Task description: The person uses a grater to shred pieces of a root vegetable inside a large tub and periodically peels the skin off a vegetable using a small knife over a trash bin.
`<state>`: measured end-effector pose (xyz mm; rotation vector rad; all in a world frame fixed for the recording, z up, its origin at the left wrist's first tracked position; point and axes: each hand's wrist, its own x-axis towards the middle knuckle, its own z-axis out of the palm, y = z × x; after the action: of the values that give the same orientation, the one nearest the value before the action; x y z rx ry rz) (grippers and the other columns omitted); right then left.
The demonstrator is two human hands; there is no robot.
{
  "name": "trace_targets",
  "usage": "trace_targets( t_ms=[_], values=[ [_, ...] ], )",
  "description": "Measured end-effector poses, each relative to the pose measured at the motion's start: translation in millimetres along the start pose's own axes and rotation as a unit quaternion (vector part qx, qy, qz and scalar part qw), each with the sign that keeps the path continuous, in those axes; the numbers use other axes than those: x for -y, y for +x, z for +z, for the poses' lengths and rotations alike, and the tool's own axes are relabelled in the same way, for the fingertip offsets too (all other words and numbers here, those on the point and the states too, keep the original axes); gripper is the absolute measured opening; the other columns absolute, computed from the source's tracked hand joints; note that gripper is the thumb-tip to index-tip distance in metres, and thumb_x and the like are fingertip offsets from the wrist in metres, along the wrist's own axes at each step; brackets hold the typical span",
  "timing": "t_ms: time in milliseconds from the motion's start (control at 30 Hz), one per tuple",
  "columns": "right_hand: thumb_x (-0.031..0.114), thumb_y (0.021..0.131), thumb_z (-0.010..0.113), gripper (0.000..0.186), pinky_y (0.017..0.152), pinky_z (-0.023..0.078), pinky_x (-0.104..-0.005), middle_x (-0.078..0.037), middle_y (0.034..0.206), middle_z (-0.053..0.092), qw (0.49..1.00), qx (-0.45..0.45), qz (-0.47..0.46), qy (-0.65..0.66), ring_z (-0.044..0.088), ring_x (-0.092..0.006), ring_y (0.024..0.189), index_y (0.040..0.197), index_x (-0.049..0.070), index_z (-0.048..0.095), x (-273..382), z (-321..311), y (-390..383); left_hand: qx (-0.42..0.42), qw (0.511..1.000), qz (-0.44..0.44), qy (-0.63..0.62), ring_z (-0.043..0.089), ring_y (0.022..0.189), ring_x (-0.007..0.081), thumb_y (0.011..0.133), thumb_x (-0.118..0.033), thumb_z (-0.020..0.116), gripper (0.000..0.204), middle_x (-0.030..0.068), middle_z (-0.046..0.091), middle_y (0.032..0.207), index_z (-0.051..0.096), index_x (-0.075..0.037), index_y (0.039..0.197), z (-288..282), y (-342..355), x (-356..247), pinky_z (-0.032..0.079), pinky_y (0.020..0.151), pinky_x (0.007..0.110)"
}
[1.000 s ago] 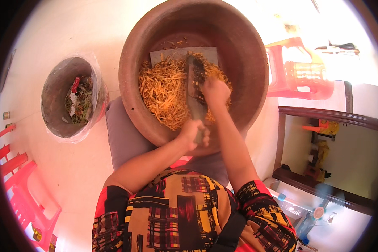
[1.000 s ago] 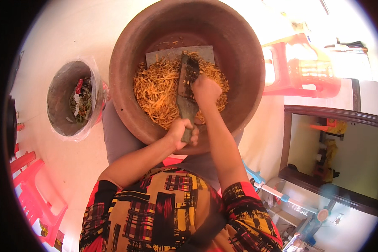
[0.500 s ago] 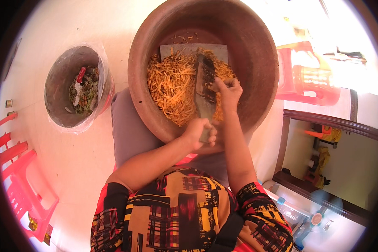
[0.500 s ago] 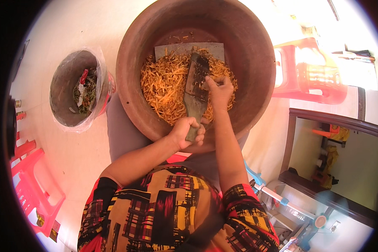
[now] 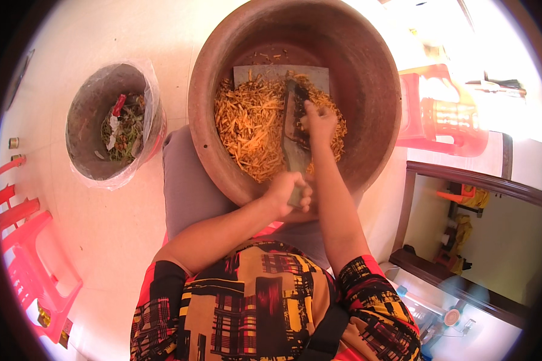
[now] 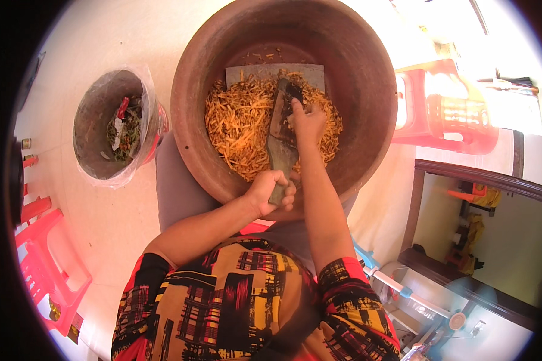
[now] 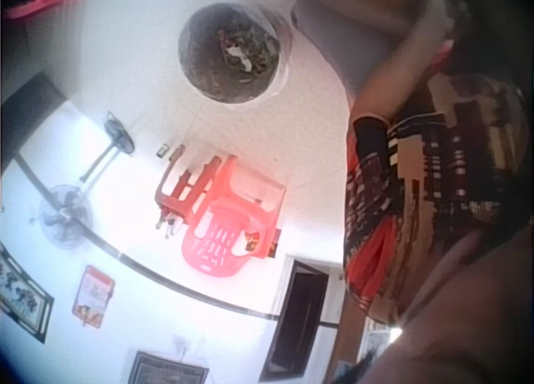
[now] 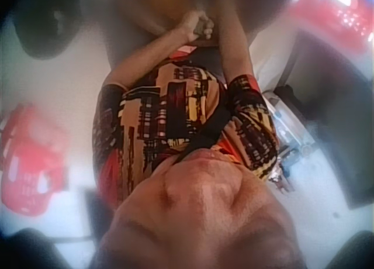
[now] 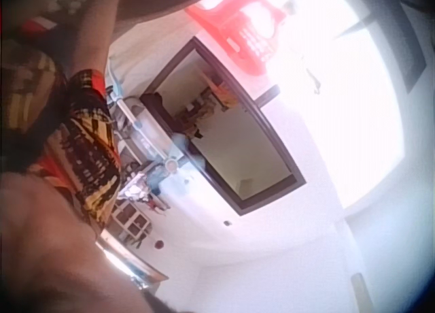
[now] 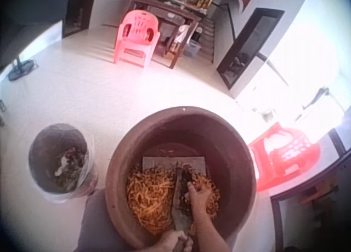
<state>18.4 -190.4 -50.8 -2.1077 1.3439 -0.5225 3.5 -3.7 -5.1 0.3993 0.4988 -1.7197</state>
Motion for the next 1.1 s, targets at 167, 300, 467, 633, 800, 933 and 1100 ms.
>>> trace_targets(
  t_ms=[167,300,467,633,800,933,1100],
  values=[
    [0.03,0.075,0.061,0.031,0.058,0.045,-0.0456,-0.021,0.063,0.059,0.982,-0.015,-0.095,-0.162,0.059,-0.0388,0.062,0.069,0.0,0.06,20.4,-13.5,-24.1,-0.011,1.0,-0.002,-0.006,0.047,0.049,0.0225,0.077,-0.008,0.04,0.027,0.0101,0.051,0.065,0.048,-0.002,0.102,-3.5,4.3,2.5,0.042,0.05,0.041],
    [0.025,0.074,0.057,0.023,0.066,0.048,-0.0454,-0.02,0.076,0.064,0.965,-0.022,-0.054,-0.257,0.063,-0.0374,0.074,0.078,0.004,0.065,22.7,3.1,11.5,-0.004,1.0,-0.007,-0.015,0.048,0.049,0.0231,0.076,-0.008,0.041,0.024,0.0108,0.051,0.066,0.05,-0.001,0.097,-4.3,6.6,5.6,0.042,0.049,0.041],
    [0.023,0.073,0.056,0.022,0.07,0.049,-0.0447,-0.02,0.083,0.065,0.955,-0.014,-0.035,-0.294,0.064,-0.0367,0.081,0.081,0.005,0.067,33.4,20.7,37.5,-0.041,0.999,0.016,-0.014,0.048,0.049,0.0244,0.076,-0.009,0.045,0.015,0.0116,0.051,0.065,0.05,-0.001,0.088,-1.6,6.8,6.8,0.042,0.047,0.04],
    [0.019,0.074,0.056,0.021,0.071,0.05,-0.0446,-0.02,0.084,0.066,0.953,0.018,-0.055,-0.299,0.065,-0.0366,0.081,0.081,0.004,0.068,25.5,30.4,60.5,-0.075,0.997,0.025,-0.015,0.049,0.049,0.0256,0.076,-0.01,0.046,0.014,0.0126,0.051,0.064,0.05,0.0,0.085,4.3,4.8,5.3,0.041,0.045,0.039],
    [0.017,0.073,0.056,0.019,0.072,0.05,-0.0455,-0.02,0.085,0.066,0.953,0.007,-0.037,-0.3,0.064,-0.0366,0.082,0.08,0.004,0.068,15.3,39.8,68.4,-0.126,0.992,0.03,0.015,0.048,0.048,0.0249,0.076,-0.01,0.046,0.019,0.0117,0.05,0.064,0.051,0.001,0.091,1.8,6.6,8.3,0.04,0.044,0.04],
    [0.017,0.073,0.056,0.019,0.068,0.049,-0.045,-0.02,0.081,0.066,0.975,0.025,-0.024,-0.22,0.064,-0.036,0.077,0.076,0.003,0.067,-8.6,36.8,84.1,-0.046,0.999,0.026,0.011,0.048,0.047,0.024,0.077,-0.011,0.045,0.024,0.0108,0.05,0.063,0.049,0.0,0.099,-4.1,7.0,9.9,0.041,0.045,0.041],
    [0.015,0.07,0.062,0.014,0.056,0.044,-0.0416,-0.018,0.063,0.06,0.991,0.134,-0.011,0.007,0.059,-0.0334,0.059,0.069,0.001,0.059,-33.4,26.7,83.5,-0.014,1.0,-0.009,0.006,0.047,0.048,0.0225,0.078,-0.011,0.043,0.031,0.0103,0.049,0.063,0.046,-0.001,0.106,-4.2,4.5,4.1,0.041,0.048,0.04]
  ],
)
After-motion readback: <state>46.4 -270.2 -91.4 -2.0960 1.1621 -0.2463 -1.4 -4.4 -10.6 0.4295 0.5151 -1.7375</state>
